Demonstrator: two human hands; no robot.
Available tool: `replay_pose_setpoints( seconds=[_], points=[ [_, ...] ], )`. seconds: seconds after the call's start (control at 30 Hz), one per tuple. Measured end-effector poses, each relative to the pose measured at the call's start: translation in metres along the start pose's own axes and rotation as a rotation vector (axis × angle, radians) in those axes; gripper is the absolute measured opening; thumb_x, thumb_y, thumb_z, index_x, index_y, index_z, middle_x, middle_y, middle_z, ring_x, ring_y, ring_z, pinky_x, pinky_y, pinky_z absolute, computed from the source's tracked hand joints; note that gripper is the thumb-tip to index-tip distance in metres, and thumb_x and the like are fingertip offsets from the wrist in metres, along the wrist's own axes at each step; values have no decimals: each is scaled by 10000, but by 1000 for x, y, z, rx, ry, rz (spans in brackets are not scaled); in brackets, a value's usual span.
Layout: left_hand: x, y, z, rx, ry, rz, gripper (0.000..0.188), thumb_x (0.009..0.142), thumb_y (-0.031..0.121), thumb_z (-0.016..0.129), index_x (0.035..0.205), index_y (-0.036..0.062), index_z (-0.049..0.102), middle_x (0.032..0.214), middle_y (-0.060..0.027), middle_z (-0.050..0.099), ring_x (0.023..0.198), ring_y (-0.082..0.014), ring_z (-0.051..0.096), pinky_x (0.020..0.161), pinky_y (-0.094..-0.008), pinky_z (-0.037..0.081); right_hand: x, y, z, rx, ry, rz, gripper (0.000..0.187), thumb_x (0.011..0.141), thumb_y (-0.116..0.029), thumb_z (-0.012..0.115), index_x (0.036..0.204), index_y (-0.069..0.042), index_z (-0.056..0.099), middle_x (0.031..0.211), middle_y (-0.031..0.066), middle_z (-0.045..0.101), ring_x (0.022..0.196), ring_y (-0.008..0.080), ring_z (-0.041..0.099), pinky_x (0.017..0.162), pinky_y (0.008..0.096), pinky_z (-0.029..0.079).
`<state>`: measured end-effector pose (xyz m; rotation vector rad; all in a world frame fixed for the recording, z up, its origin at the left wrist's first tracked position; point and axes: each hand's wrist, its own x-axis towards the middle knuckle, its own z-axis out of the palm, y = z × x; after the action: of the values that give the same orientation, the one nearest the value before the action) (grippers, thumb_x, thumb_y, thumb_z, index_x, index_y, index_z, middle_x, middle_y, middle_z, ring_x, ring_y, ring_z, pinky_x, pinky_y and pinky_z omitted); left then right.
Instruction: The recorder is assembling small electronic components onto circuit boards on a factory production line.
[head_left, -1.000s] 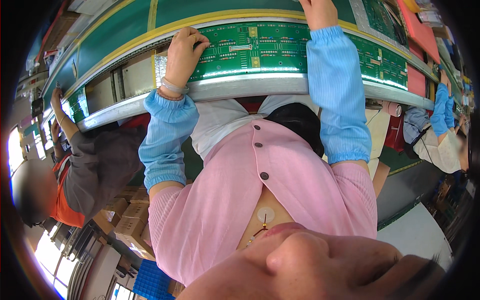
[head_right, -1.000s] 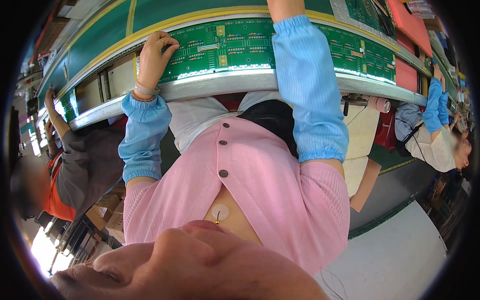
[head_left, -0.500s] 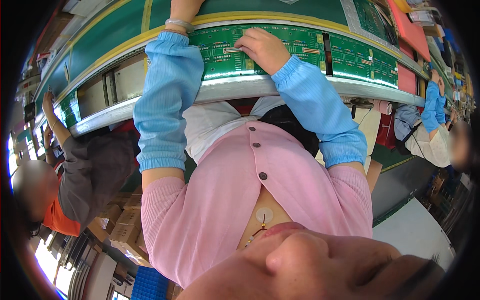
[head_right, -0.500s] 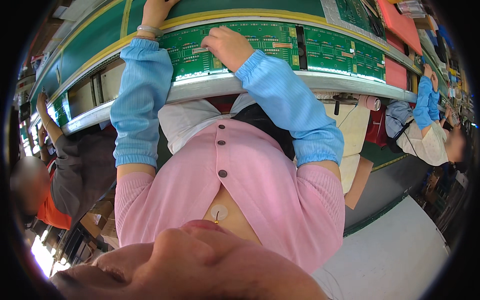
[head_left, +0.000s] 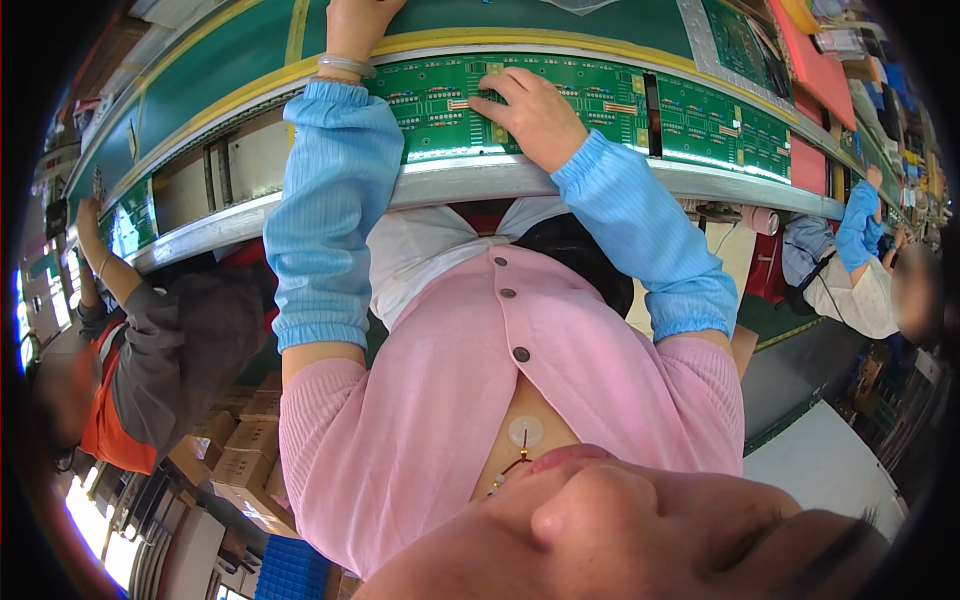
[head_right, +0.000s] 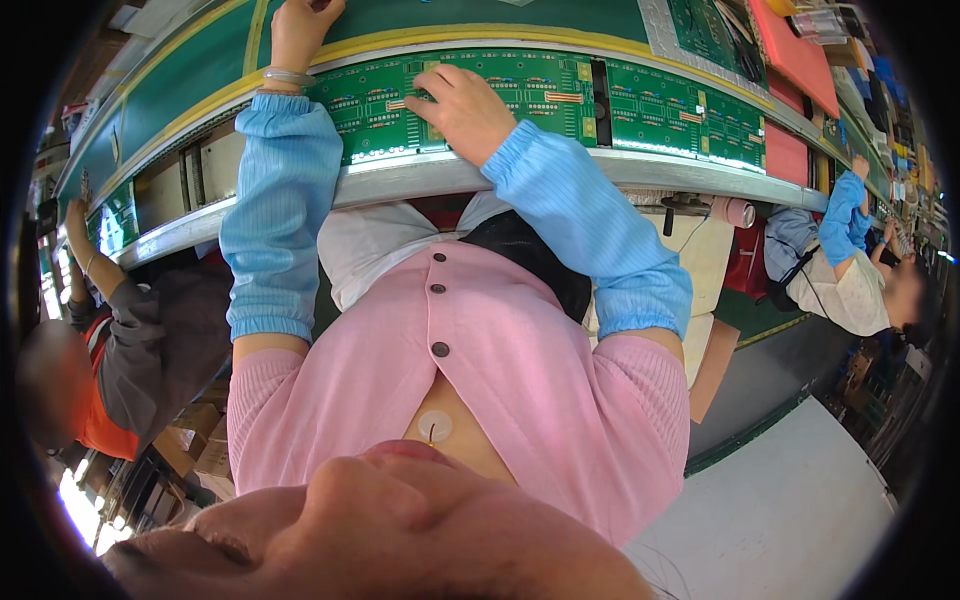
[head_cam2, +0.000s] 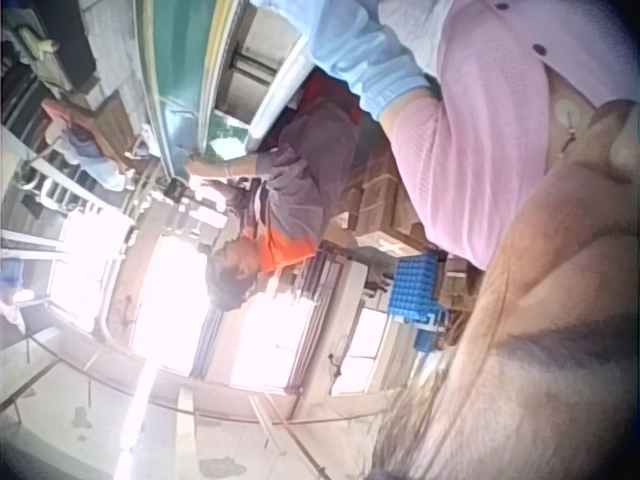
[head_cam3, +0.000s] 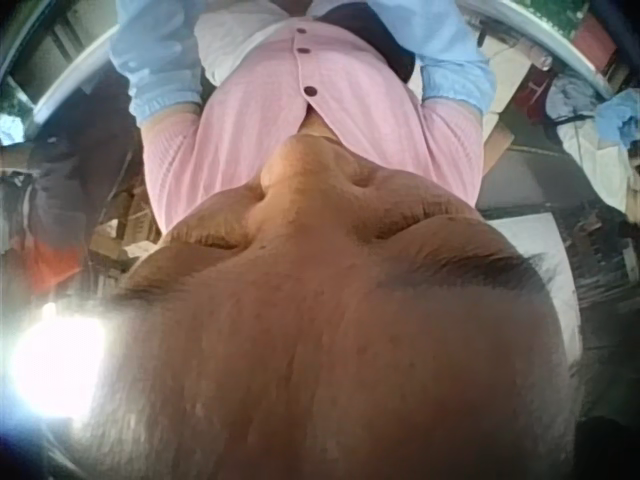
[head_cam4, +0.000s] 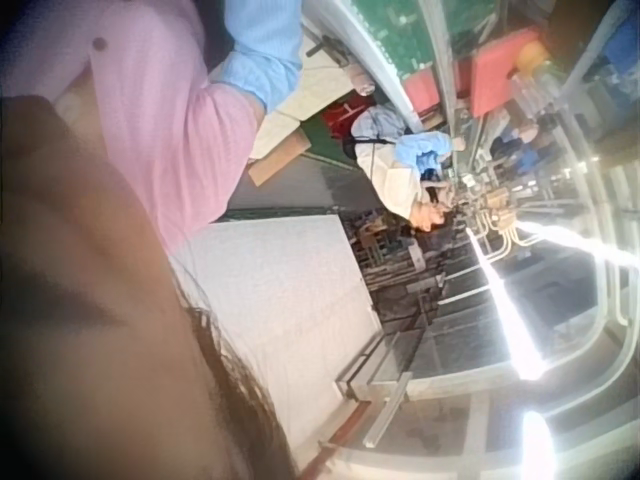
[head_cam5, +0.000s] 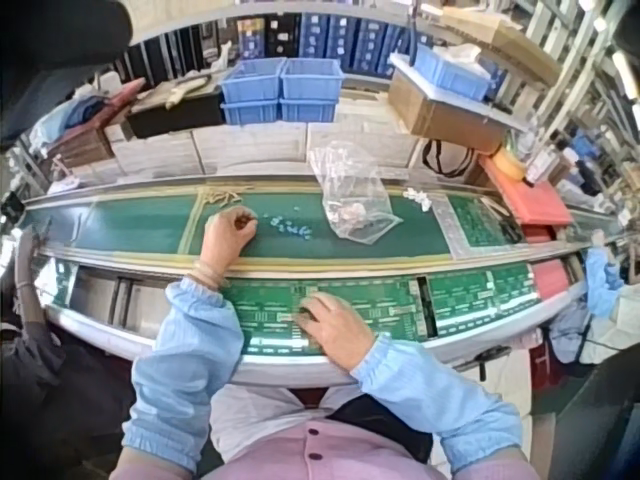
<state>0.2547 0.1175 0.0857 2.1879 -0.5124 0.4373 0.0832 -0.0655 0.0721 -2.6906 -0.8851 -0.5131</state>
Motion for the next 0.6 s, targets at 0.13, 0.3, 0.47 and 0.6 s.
replay_pose_setpoints(
  seconds=[0.13,0.3,0.47,0.6],
  points=[
    [-6,10,-11,-128,-60,-65,127,740,133,643,783,14,646,725,-155,625,675,-271,616,615,-332,483,-4,13,-11,-17,82,64,274,723,-76,526,975,-111,628,1002,66,548,960,243,522,798,349,466],
    [-28,1,-27,-290,-251,-18,161,793,115,647,934,39,662,812,-49,654,737,-106,595,668,-222,463,14,101,-20,-24,219,507,155,766,-86,590,916,-78,626,881,96,593,852,276,562,752,371,464],
    [-63,19,-58,-250,-353,-281,145,797,87,640,906,-8,655,844,-65,665,755,-84,594,675,-207,468,33,142,-9,20,265,548,99,722,-140,646,791,-70,654,835,124,591,854,314,547,750,399,439],
    [-94,3,-82,-248,-372,-372,149,787,71,646,906,-18,639,832,-66,658,742,-103,607,685,-213,474,48,144,3,-59,152,526,127,708,-164,658,754,-46,650,804,132,583,843,306,550,746,405,440]
  ],
)
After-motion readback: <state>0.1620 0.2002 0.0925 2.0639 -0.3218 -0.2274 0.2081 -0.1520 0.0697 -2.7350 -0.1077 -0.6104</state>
